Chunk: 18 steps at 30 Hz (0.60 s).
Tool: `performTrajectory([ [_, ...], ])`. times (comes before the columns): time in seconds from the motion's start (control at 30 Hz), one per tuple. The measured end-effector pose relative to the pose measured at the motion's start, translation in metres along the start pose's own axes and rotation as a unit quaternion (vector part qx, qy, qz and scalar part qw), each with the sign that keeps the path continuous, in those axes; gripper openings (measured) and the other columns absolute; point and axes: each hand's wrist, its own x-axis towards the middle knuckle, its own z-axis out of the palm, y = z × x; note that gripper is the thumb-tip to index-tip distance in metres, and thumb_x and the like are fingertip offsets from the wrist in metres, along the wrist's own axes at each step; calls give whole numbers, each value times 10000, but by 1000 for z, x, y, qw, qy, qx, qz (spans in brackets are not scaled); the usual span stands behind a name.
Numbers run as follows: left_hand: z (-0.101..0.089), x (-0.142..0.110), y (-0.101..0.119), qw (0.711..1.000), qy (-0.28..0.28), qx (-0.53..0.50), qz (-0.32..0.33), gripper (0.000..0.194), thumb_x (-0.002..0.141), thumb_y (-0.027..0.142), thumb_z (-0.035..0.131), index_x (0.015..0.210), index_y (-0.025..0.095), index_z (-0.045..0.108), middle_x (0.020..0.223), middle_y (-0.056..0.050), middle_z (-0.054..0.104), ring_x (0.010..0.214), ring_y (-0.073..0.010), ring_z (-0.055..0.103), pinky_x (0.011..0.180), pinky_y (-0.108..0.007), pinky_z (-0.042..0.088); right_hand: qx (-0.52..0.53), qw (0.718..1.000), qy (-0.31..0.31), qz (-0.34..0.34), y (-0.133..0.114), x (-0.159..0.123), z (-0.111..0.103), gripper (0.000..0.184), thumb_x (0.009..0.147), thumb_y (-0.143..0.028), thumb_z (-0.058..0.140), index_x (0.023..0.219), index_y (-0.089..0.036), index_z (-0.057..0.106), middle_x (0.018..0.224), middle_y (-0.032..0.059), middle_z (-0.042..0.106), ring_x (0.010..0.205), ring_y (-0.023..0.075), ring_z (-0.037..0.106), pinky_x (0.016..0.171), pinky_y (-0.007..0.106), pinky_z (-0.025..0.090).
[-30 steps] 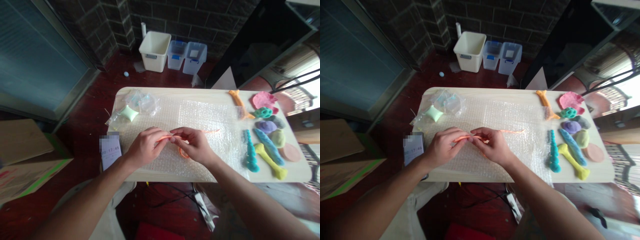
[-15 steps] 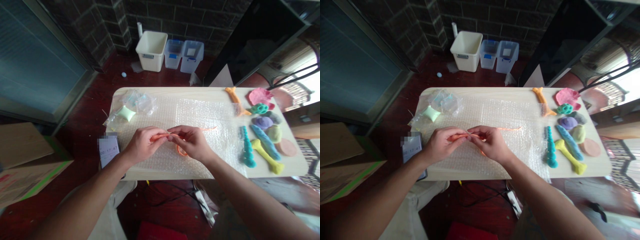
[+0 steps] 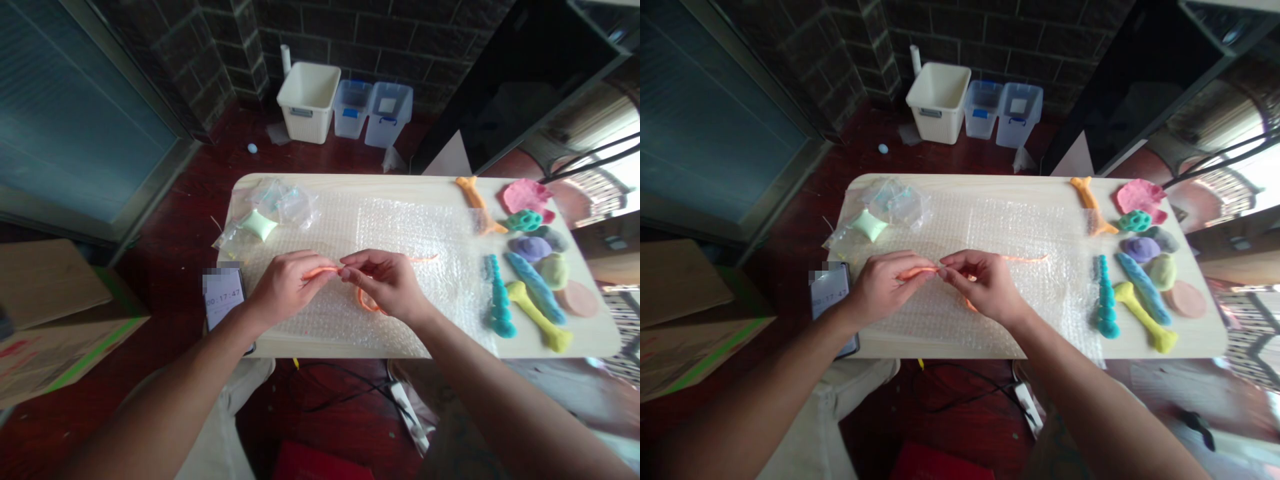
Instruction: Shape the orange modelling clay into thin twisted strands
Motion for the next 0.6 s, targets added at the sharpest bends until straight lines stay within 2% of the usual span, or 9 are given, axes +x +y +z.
performTrajectory([
  [0.13, 0, 1, 2, 1000, 4, 9, -14, 144, 988, 228, 606, 961, 185, 740, 869, -42, 745, 793, -163, 678, 721, -297, 511, -39, 999, -6, -13, 0, 0, -1, 173, 864, -341, 803, 909, -174, 809, 845, 73, 809, 729, 170, 709, 667, 307, 557],
  [0.37, 3, 6, 0, 1000, -1, -9, 2, 171, 1006, 222, 581, 988, 189, 748, 914, -54, 767, 829, -170, 703, 754, -304, 534, -16, 999, -34, -5, 1, 3, -4, 250, 867, -367, 800, 1039, -185, 807, 931, 84, 815, 839, 199, 735, 742, 332, 588],
  [0.47, 3, 8, -2, 1000, -7, -10, -4, 172, 1007, 221, 580, 975, 187, 745, 900, -49, 765, 823, -165, 707, 747, -297, 537, -42, 999, -32, -13, -1, 5, -6, 193, 881, -352, 785, 994, -202, 829, 953, 81, 823, 851, 209, 747, 755, 342, 588],
  [0.6, 2, 10, -6, 998, -35, -23, -46, 173, 969, 279, 651, 1102, 189, 715, 1048, -64, 790, 935, -185, 748, 817, -298, 569, -84, 996, -15, -16, -2, 9, -13, 150, 895, -309, 764, 941, -177, 820, 880, 75, 810, 769, 181, 715, 693, 315, 554],
])
